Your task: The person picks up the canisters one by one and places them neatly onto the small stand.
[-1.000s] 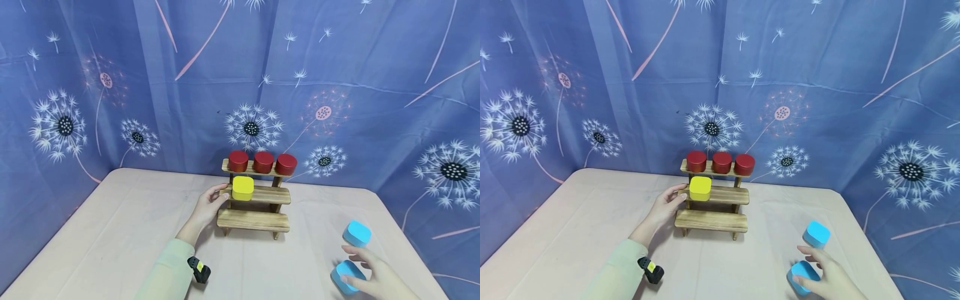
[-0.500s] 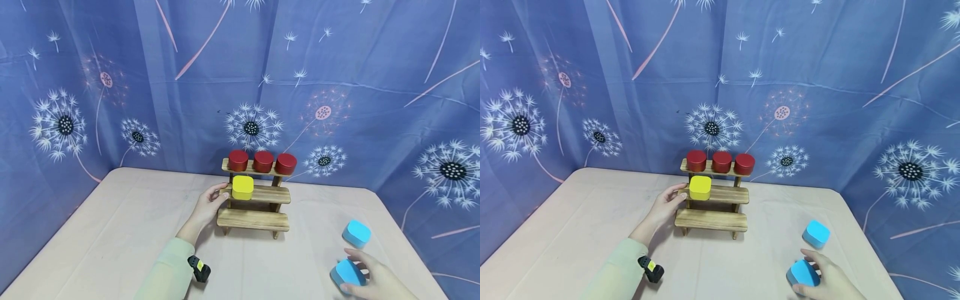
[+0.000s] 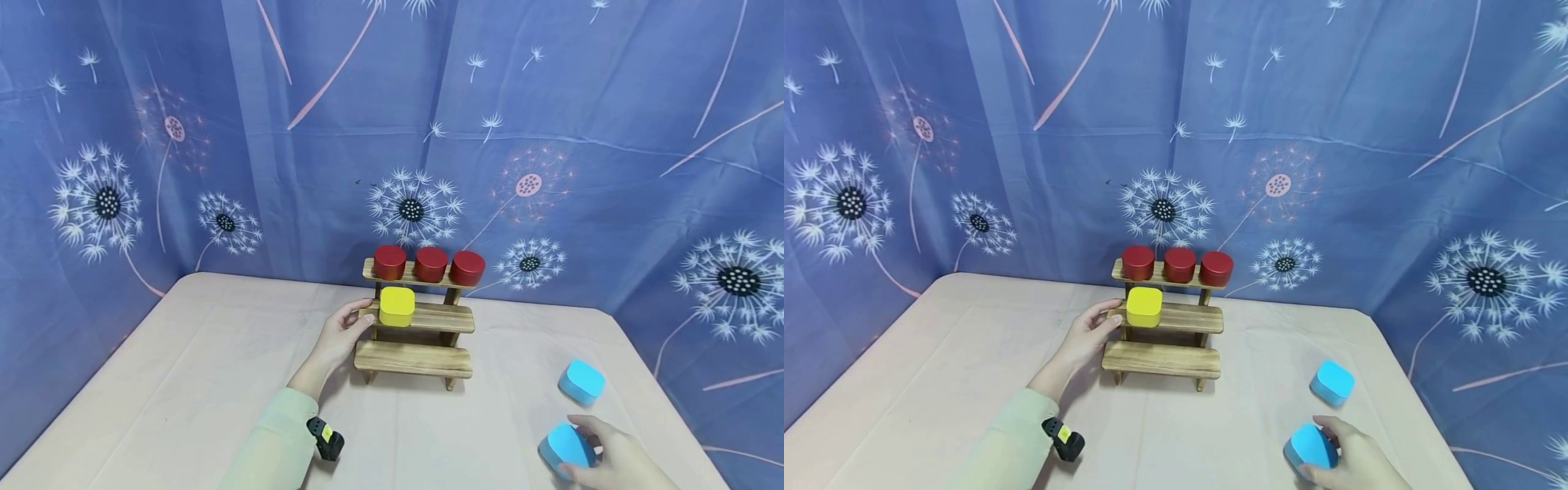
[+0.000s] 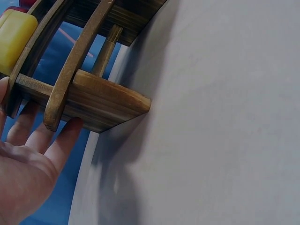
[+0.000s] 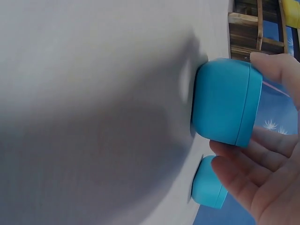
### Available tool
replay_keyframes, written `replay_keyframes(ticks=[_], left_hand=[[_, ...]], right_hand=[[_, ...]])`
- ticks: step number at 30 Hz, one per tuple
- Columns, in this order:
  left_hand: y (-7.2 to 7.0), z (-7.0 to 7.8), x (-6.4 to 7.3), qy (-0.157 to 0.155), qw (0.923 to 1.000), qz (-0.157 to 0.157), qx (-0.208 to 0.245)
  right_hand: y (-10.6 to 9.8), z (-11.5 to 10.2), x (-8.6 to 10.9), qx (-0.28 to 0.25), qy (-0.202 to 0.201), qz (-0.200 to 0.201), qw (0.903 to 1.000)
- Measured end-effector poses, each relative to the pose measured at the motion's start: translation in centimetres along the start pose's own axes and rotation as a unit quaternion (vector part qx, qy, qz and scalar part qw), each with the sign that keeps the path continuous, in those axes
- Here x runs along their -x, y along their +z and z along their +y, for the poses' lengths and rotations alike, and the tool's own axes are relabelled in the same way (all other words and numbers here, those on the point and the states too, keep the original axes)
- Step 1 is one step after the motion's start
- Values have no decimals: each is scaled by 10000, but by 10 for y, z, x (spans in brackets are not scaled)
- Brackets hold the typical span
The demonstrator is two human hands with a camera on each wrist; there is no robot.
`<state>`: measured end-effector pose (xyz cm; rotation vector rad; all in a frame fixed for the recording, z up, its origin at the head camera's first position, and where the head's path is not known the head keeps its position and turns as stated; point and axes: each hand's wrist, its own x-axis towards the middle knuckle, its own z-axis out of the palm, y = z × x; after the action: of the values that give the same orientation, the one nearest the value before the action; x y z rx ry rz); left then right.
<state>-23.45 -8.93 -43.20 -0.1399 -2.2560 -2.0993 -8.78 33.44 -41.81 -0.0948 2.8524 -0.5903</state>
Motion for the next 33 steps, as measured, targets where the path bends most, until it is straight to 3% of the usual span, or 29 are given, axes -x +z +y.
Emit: replay_keyframes(ticks=[19, 26, 31, 33], left_hand=[[1, 0, 1, 53, 10000, -11, 8], [1, -1, 0, -25, 10000, 0, 32], [2, -1, 0, -25, 10000, 14, 80], [2, 6, 4, -31, 10000, 6, 69]], right_hand=[[-4, -5, -1, -160, -307, 348, 9988], [-1, -9, -2, -108, -761, 871, 9932], [0, -15, -3, -173, -817, 1206, 9892], [-1, -19, -4, -304, -756, 1215, 9892]])
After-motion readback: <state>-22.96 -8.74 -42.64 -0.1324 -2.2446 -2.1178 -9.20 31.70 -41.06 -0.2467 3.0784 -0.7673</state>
